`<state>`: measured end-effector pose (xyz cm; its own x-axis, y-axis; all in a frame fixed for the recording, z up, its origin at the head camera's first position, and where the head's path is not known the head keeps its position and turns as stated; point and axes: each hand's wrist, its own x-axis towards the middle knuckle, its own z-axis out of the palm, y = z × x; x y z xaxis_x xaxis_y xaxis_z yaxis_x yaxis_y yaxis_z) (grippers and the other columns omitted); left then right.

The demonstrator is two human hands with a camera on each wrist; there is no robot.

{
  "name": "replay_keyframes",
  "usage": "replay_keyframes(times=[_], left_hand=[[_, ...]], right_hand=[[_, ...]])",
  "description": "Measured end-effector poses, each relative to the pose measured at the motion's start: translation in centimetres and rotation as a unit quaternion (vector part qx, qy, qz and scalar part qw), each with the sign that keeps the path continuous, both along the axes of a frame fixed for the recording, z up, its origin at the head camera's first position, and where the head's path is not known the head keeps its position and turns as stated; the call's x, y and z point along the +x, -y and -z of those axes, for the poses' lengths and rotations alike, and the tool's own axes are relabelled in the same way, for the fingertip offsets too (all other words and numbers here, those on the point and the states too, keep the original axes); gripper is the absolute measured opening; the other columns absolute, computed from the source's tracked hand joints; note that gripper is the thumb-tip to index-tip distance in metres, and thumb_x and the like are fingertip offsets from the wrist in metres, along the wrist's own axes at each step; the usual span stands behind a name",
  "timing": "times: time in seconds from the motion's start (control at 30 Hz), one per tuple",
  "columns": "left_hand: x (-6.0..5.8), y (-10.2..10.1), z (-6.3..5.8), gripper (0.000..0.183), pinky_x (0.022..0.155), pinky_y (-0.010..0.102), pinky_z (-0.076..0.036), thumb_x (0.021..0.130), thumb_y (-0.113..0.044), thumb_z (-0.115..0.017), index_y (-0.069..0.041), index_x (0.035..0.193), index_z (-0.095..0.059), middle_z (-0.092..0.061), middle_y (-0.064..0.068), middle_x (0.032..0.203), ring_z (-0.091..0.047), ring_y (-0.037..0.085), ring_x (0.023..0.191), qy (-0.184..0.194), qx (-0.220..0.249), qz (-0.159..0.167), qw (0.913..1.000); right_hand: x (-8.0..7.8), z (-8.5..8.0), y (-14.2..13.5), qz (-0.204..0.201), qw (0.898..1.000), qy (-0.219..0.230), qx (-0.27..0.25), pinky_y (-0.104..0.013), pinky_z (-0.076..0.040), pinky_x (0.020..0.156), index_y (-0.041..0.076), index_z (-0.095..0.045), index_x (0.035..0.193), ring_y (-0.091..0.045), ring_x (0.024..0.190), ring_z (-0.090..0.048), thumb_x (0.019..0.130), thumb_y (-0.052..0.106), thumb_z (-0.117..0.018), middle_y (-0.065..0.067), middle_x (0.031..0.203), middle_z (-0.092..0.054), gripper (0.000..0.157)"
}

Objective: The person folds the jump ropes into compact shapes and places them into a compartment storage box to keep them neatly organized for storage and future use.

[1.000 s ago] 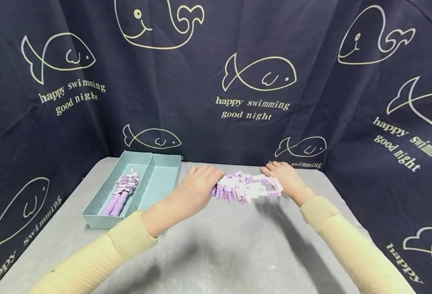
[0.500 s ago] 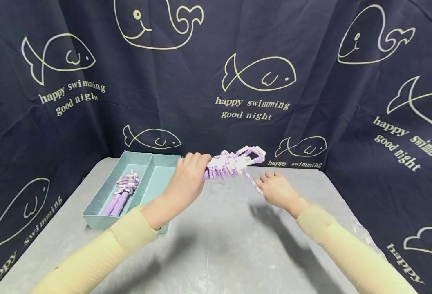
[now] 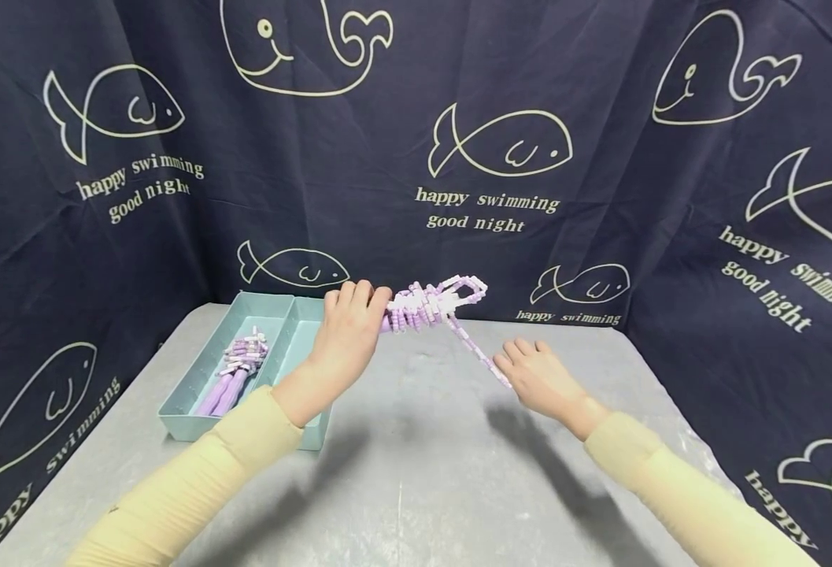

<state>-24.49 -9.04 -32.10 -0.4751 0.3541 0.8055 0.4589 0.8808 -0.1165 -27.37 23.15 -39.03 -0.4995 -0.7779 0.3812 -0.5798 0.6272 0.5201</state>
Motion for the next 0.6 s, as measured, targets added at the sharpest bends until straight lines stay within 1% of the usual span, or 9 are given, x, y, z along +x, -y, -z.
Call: replay_keyframes(times=[0.07, 0.13, 0.23, 0.3, 0.37, 0.5, 0.6], left_hand=[[-0.1, 0.1, 0.1, 0.03, 0.066, 0.041, -0.032, 0.083, 0.007, -0.054, -0.01, 0.109, -0.051, -0.047, 0.012, 0.084, -0.043, 0.031, 0.076, 0.015, -0.001, 0.004, 0.9999], [-0.2, 0.2, 0.2, 0.033, 0.065, 0.041, -0.031, 0.083, 0.007, -0.053, -0.011, 0.111, -0.05, -0.046, 0.012, 0.084, -0.043, 0.032, 0.077, 0.02, 0.0, 0.007, 0.9998], [-0.5, 0.2, 0.2, 0.027, 0.064, 0.041, -0.031, 0.085, 0.006, -0.05, -0.007, 0.109, -0.049, -0.046, 0.013, 0.086, -0.043, 0.033, 0.079, 0.015, 0.001, -0.001, 0.9999], [-0.7, 0.1, 0.2, 0.021, 0.062, 0.041, -0.031, 0.087, 0.004, -0.049, -0.005, 0.106, -0.048, -0.047, 0.014, 0.087, -0.044, 0.033, 0.081, 0.009, 0.002, -0.015, 0.9998], [-1.0, 0.1, 0.3, 0.018, 0.061, 0.041, -0.031, 0.087, 0.004, -0.048, -0.004, 0.103, -0.048, -0.047, 0.015, 0.088, -0.044, 0.034, 0.081, 0.012, 0.001, -0.033, 0.9994], [-1.5, 0.1, 0.7, 0.015, 0.06, 0.042, -0.032, 0.086, 0.004, -0.05, -0.003, 0.098, -0.048, -0.049, 0.016, 0.088, -0.046, 0.035, 0.081, 0.03, -0.004, -0.077, 0.9965], [-1.8, 0.2, 1.2, 0.012, 0.06, 0.041, -0.033, 0.085, 0.003, -0.052, -0.004, 0.094, -0.048, -0.05, 0.016, 0.087, -0.047, 0.035, 0.079, 0.05, -0.008, -0.107, 0.993]], right_hand=[[0.2, -0.3, -0.2, 0.008, 1.0, 0.0, 0.003, -0.037, -0.033, 0.058, 0.007, -0.053, 0.092, -0.028, 0.076, -0.046, 0.082, 0.011, -0.045, -0.01, 0.087, -0.051, 0.013], [0.5, -0.5, -0.2, 0.014, 1.0, 0.0, 0.008, -0.038, -0.033, 0.059, 0.008, -0.053, 0.091, -0.028, 0.075, -0.046, 0.08, 0.011, -0.048, -0.01, 0.087, -0.051, 0.012], [0.9, -0.7, 0.0, 0.011, 1.0, -0.002, 0.012, -0.038, -0.033, 0.059, 0.009, -0.052, 0.09, -0.027, 0.075, -0.046, 0.077, 0.01, -0.055, -0.009, 0.085, -0.05, 0.013], [1.2, -0.7, 0.4, 0.002, 1.0, -0.008, 0.011, -0.038, -0.033, 0.059, 0.009, -0.052, 0.087, -0.026, 0.074, -0.046, 0.077, 0.009, -0.054, -0.008, 0.083, -0.049, 0.011], [1.5, -0.8, 0.7, -0.008, 1.0, -0.019, 0.004, -0.038, -0.032, 0.058, 0.008, -0.052, 0.084, -0.026, 0.072, -0.045, 0.078, 0.008, -0.048, -0.008, 0.081, -0.048, 0.007], [2.2, -1.2, 1.5, -0.032, 0.999, -0.04, -0.017, -0.039, -0.031, 0.056, 0.007, -0.051, 0.078, -0.026, 0.069, -0.043, 0.08, 0.008, -0.036, -0.008, 0.077, -0.046, 0.015], [2.7, -1.8, 2.3, -0.04, 0.997, -0.059, -0.019, -0.039, -0.031, 0.057, 0.006, -0.051, 0.077, -0.026, 0.068, -0.042, 0.084, 0.011, -0.032, -0.008, 0.077, -0.046, 0.02]])
